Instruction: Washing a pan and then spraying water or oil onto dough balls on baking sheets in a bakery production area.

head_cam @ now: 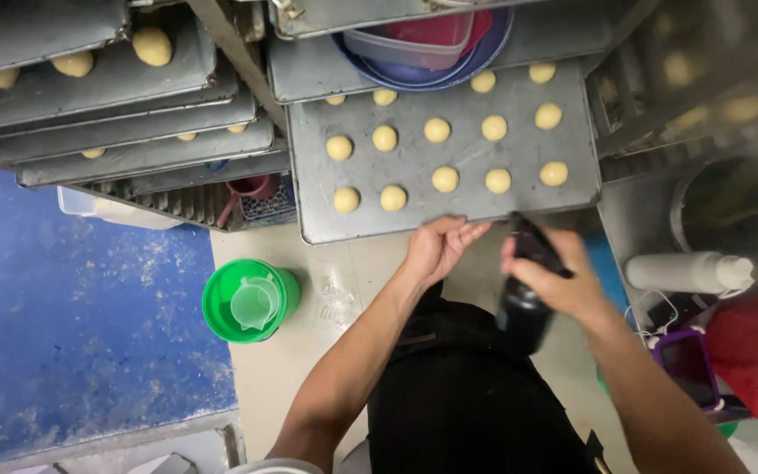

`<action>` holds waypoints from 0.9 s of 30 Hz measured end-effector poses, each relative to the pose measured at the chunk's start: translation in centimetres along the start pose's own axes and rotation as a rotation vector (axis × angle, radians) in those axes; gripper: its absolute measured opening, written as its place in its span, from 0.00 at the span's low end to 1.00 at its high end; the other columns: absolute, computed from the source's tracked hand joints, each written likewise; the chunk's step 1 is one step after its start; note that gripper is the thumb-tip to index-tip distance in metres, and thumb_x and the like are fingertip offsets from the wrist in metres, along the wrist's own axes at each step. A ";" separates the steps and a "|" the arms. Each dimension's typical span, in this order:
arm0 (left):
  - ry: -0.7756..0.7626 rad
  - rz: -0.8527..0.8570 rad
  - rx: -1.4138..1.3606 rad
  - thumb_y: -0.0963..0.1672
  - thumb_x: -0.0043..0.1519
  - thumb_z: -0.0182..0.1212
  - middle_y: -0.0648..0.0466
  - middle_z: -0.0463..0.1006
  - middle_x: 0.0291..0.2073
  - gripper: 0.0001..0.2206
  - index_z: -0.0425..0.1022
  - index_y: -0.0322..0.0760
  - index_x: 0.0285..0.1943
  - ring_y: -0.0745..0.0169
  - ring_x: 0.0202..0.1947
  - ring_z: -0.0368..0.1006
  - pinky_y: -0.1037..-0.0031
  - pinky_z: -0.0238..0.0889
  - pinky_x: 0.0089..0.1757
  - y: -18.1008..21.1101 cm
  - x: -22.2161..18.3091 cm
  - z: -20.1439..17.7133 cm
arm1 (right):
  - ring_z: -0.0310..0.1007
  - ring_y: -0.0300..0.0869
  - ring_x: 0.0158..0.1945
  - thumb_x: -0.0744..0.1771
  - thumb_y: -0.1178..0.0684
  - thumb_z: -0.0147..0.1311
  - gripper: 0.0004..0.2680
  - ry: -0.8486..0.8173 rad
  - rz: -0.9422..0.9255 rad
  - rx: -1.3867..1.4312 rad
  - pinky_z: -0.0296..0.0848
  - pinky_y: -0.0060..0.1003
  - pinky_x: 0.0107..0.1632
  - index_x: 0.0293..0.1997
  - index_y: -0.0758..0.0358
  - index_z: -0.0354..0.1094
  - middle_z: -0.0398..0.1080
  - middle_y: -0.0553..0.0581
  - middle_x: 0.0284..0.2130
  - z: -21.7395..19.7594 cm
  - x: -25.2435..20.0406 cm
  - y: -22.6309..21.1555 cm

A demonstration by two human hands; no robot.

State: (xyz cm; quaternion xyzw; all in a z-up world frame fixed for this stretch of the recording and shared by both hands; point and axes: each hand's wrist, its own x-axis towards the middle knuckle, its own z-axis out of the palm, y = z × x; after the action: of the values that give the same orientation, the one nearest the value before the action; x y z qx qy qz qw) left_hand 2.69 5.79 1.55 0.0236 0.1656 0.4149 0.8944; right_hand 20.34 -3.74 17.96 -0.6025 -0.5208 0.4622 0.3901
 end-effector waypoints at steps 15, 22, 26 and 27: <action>-0.016 0.023 0.119 0.37 0.64 0.50 0.43 0.74 0.32 0.08 0.69 0.22 0.33 0.46 0.52 0.76 0.62 0.63 0.61 7.3 8.6 4.6 | 0.74 0.36 0.30 0.61 0.59 0.58 0.04 -0.135 -0.128 -0.070 0.73 0.34 0.36 0.35 0.66 0.73 0.74 0.52 0.25 4.2 8.4 -2.5; -0.170 0.117 0.064 0.34 0.63 0.49 0.38 0.76 0.42 0.05 0.70 0.24 0.34 0.38 0.57 0.73 0.48 0.59 0.65 9.1 13.9 1.5 | 0.77 0.40 0.37 0.62 0.62 0.53 0.07 0.180 -0.005 0.325 0.77 0.36 0.43 0.42 0.65 0.72 0.76 0.54 0.33 -1.0 11.6 1.2; -0.064 0.183 0.025 0.36 0.57 0.46 0.41 0.78 0.44 0.07 0.70 0.22 0.39 0.41 0.54 0.73 0.51 0.59 0.63 10.7 11.9 7.9 | 0.76 0.46 0.36 0.64 0.66 0.53 0.05 0.270 -0.013 0.438 0.78 0.41 0.43 0.41 0.70 0.70 0.73 0.61 0.32 -3.0 11.9 2.4; -0.065 0.189 0.026 0.36 0.57 0.46 0.41 0.78 0.44 0.07 0.70 0.22 0.39 0.41 0.54 0.73 0.51 0.59 0.63 9.9 12.8 5.5 | 0.76 0.46 0.36 0.64 0.66 0.53 0.05 0.264 -0.016 0.439 0.78 0.41 0.43 0.41 0.70 0.70 0.73 0.61 0.32 -3.1 11.2 1.6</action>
State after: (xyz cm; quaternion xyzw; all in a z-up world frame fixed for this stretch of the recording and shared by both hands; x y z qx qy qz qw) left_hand 4.86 22.40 4.99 0.0641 0.1388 0.4944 0.8557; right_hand 24.05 7.13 15.60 -0.5543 -0.3575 0.4784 0.5797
